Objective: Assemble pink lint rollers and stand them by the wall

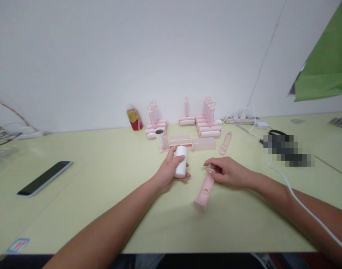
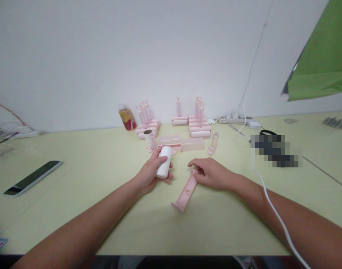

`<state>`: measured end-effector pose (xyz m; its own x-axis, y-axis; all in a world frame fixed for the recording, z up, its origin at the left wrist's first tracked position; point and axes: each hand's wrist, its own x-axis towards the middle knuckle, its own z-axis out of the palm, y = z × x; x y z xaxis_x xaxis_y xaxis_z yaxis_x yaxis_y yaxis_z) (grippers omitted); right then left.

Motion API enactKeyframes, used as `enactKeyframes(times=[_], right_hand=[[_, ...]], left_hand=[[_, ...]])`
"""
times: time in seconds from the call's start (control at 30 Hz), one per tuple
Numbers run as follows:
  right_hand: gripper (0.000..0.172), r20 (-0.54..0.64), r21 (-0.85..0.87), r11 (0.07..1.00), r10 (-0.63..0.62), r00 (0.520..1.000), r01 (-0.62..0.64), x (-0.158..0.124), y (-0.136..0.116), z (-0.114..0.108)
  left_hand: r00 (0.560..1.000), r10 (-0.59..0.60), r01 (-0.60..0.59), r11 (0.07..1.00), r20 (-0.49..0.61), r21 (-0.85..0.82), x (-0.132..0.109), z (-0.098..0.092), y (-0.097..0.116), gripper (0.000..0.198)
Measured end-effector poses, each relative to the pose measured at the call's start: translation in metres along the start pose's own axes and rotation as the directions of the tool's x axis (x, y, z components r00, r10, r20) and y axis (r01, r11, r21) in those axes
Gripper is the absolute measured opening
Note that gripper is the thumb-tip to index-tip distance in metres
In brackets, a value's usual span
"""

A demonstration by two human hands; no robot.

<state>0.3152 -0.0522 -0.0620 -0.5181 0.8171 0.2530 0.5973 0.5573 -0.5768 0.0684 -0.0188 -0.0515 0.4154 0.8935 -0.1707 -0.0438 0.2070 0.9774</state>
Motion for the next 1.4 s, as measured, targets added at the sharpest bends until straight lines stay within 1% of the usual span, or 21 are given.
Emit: enactKeyframes(times=[0.1,0.17,0.27,0.37,0.4,0.43,0.5,0.57,0.6,0.7,0.8,0.87,0.97,1.1,1.23,1.4], right_hand=[[0.014,0.092,0.048,0.998,-0.037,0.995,0.033,-0.0007,-0.0025,-0.0007],[0.016,0.126,0.097,0.995,-0.031,0.992,0.018,-0.0015,-0.0047,-0.0011],[0.018,0.133,0.132,0.991,-0.03,0.991,0.012,-0.0029,-0.0075,-0.0019],[0.031,0.123,0.14,0.99,-0.035,0.992,0.018,-0.004,-0.008,-0.0028],[0.033,0.122,0.15,0.989,-0.035,0.992,0.017,-0.0042,-0.0076,-0.0031],[0.031,0.125,0.165,0.986,-0.035,0.992,0.015,-0.0043,-0.0071,-0.0032],[0.022,0.137,0.219,0.976,-0.03,0.99,-0.001,-0.0044,-0.0059,-0.0031],[0.015,0.17,0.312,0.949,-0.014,0.985,-0.04,-0.0047,-0.0043,-0.0021],[0.014,0.197,0.369,0.927,-0.008,0.98,-0.067,-0.005,-0.0035,-0.0014],[0.021,0.282,0.521,0.842,-0.012,0.959,-0.142,-0.0059,-0.0011,0.0014],[0.024,0.315,0.583,0.791,-0.007,0.949,-0.187,-0.0064,0.0004,0.0035],[0.025,0.31,0.582,0.79,0.005,0.951,-0.194,-0.0061,0.0011,0.004],[0.025,0.295,0.545,0.818,0.021,0.955,-0.186,-0.0054,0.0017,0.0035],[0.025,0.295,0.487,0.854,0.034,0.955,-0.181,-0.005,0.0018,0.0022],[0.025,0.286,0.434,0.882,0.056,0.957,-0.182,-0.0054,0.0013,0.0019],[0.025,0.285,0.405,0.895,0.07,0.956,-0.187,-0.0052,0.0012,0.0022]], left_hand=[[1.0,0.012,-0.012,1.0,-0.016,0.016,0.0011,-0.0001,-0.0027,0.054],[1.0,0.016,-0.015,1.0,-0.023,0.027,0.0013,0.0006,-0.0039,0.051],[1.0,-0.001,0.002,0.999,-0.021,0.041,0.0008,0.002,-0.0044,0.05],[1.0,-0.025,0.026,0.998,-0.015,0.05,0.0001,0.0027,-0.0039,0.051],[0.999,-0.029,0.03,0.998,-0.015,0.053,-0.0001,0.0027,-0.0038,0.051],[0.999,-0.031,0.031,0.998,-0.014,0.055,-0.0001,0.0027,-0.0038,0.052],[1.0,-0.029,0.03,0.998,-0.011,0.054,0.0,0.0025,-0.0039,0.052],[1.0,-0.025,0.026,0.998,-0.013,0.051,0.0002,0.0027,-0.004,0.051],[1.0,-0.024,0.025,0.999,-0.017,0.047,0.0002,0.0031,-0.0039,0.05],[0.999,-0.013,0.014,1.0,-0.035,0.02,-0.0004,0.0047,-0.0028,0.047],[0.999,-0.015,0.014,1.0,-0.05,-0.01,-0.0016,0.0064,-0.0011,0.046],[0.998,-0.021,0.02,1.0,-0.051,-0.021,-0.0021,0.007,-0.0004,0.048],[0.998,-0.026,0.025,0.999,-0.05,-0.035,-0.0022,0.0068,0.0,0.049],[0.998,-0.002,-0.002,0.998,-0.064,-0.059,-0.0009,0.0047,0.0002,0.046],[0.998,0.018,-0.021,0.998,-0.055,-0.059,0.0002,0.0019,-0.0001,0.043],[0.999,0.032,-0.033,0.999,-0.033,-0.033,-0.0002,0.0025,-0.0025,0.049]])
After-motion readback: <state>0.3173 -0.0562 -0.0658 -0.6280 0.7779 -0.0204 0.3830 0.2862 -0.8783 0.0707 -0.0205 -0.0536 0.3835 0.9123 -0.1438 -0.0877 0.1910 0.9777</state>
